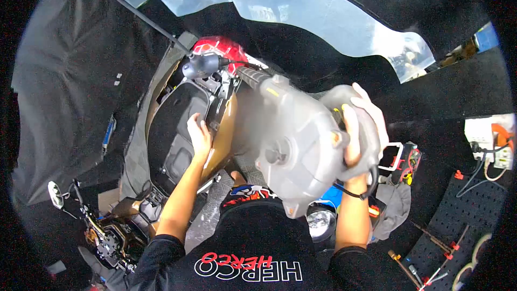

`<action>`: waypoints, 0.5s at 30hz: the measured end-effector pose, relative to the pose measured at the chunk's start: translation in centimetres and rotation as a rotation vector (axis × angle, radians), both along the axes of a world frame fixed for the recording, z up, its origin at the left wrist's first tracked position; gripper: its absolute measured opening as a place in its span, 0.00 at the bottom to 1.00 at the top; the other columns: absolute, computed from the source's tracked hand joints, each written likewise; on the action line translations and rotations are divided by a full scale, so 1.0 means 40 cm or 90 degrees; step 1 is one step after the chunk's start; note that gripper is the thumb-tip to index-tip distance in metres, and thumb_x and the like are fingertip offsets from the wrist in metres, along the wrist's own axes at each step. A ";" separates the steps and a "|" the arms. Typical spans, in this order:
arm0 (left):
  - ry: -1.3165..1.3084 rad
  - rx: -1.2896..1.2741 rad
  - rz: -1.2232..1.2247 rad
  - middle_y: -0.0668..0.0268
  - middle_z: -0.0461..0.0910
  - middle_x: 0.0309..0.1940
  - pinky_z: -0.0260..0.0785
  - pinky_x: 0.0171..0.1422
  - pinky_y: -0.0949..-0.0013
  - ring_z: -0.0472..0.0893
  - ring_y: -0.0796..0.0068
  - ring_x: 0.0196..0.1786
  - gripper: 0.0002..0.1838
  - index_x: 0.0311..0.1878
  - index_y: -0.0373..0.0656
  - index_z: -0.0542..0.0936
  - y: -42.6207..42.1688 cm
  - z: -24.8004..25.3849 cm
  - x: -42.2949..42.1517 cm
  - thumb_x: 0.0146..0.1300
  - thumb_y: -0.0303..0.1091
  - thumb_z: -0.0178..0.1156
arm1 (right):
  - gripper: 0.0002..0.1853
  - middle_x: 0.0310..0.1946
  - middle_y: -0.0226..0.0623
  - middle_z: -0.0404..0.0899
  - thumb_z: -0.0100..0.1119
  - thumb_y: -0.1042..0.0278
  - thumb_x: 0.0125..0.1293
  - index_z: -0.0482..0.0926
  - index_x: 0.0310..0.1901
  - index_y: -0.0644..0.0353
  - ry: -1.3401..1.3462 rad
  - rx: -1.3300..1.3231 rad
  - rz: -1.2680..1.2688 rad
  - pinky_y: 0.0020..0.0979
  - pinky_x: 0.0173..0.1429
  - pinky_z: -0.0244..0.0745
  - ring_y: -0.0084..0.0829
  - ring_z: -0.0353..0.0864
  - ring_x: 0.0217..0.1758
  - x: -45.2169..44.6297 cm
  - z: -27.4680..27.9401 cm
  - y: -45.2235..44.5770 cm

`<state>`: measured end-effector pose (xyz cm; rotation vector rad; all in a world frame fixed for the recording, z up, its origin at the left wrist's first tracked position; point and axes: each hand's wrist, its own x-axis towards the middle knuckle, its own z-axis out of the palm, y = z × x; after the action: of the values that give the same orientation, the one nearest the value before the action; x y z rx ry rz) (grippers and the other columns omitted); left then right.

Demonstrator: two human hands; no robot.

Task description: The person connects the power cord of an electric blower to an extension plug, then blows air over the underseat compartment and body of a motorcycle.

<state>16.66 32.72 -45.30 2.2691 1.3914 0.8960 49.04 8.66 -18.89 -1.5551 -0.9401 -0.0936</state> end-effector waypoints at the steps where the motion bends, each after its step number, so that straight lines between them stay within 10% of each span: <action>1: -0.027 0.050 0.023 0.47 0.77 0.55 0.65 0.69 0.55 0.75 0.48 0.62 0.18 0.62 0.36 0.73 0.000 0.052 0.027 0.71 0.27 0.54 | 0.10 0.57 0.60 0.80 0.61 0.79 0.66 0.80 0.47 0.72 -0.013 0.010 -0.004 0.37 0.60 0.79 0.42 0.84 0.55 0.024 -0.018 0.008; 8: -0.235 -0.153 0.013 0.57 0.81 0.48 0.70 0.62 0.66 0.80 0.68 0.53 0.12 0.57 0.38 0.73 -0.014 0.305 0.159 0.74 0.26 0.53 | 0.09 0.55 0.54 0.83 0.63 0.79 0.65 0.81 0.46 0.72 0.038 0.050 0.017 0.31 0.58 0.79 0.34 0.85 0.50 0.091 -0.046 0.082; 15: 0.005 -0.397 -0.262 0.60 0.86 0.36 0.78 0.47 0.65 0.86 0.68 0.39 0.09 0.47 0.38 0.80 -0.205 0.185 0.068 0.73 0.29 0.52 | 0.10 0.53 0.50 0.85 0.67 0.79 0.62 0.83 0.45 0.67 0.059 0.022 0.006 0.32 0.56 0.80 0.33 0.87 0.50 0.145 -0.069 0.065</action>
<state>19.39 24.53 -37.89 1.9487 0.9635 0.2651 54.85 11.27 -21.64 -1.5100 -0.8689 -0.0304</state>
